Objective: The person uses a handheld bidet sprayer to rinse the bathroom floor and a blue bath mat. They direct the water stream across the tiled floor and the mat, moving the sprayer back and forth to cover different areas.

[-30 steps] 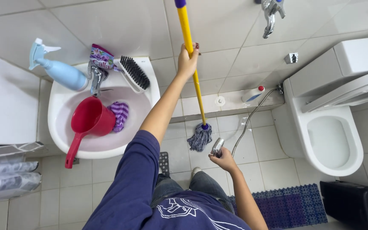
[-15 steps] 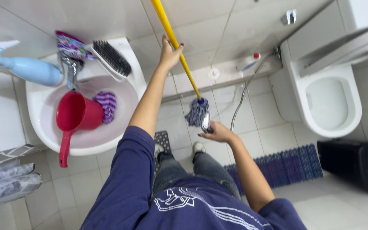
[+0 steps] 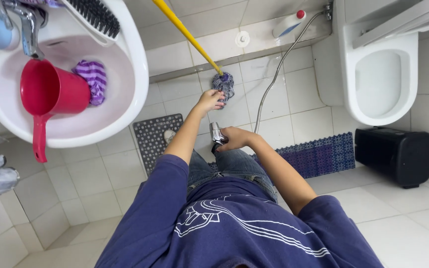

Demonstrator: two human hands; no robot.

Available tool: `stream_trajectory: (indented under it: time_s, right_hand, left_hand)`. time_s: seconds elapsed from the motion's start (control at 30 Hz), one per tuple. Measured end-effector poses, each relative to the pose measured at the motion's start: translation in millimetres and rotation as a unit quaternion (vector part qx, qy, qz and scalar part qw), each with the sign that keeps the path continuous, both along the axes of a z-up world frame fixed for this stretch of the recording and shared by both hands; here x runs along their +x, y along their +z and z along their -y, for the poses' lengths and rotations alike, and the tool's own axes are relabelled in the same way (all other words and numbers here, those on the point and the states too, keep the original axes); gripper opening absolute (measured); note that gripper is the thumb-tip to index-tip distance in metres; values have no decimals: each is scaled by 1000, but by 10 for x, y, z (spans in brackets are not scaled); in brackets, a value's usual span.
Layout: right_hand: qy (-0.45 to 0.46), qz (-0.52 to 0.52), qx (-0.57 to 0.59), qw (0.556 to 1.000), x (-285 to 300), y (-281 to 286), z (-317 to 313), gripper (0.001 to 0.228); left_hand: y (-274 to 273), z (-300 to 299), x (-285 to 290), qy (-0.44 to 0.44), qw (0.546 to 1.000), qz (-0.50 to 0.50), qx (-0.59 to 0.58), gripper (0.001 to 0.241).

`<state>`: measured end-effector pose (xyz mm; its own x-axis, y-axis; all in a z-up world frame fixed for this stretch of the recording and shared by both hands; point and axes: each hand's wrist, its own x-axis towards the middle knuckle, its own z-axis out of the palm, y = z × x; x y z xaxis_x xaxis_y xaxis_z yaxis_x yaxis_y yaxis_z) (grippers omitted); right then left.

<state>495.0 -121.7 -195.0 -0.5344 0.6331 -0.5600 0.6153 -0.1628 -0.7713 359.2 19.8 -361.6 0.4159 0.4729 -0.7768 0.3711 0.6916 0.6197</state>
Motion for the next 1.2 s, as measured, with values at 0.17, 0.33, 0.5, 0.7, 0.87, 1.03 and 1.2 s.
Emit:
stream_trajectory:
  time_s: [0.17, 0.33, 0.5, 0.7, 0.87, 1.03, 1.2]
  right_hand:
    - [14, 6, -12, 1000, 43, -21, 41, 44]
    - [-31, 8, -18, 999, 40, 149, 77, 41]
    - [1, 32, -11, 999, -216, 175, 164, 42]
    - [82, 50, 14, 995, -750, 312, 348, 53]
    - [113, 41, 0, 993, -1202, 301, 627, 58]
    - [146, 37, -16, 988, -1488, 300, 848, 62]
    - [186, 65, -36, 980, -1685, 345, 1021, 64]
  left_hand:
    - [-318, 113, -470, 179, 982, 50, -26, 38]
    - [-352, 153, -1160, 370, 926, 66, -27, 33]
    - [-397, 687, -1317, 373, 927, 46, -5, 25]
    - [266, 1230, -1188, 350, 933, 60, -50, 32]
    - [168, 1583, -1424, 322, 931, 128, -111, 33]
    - [-375, 1861, -1857, 337, 913, 200, -114, 34]
    - [-59, 2091, -2095, 393, 877, 238, -141, 33]
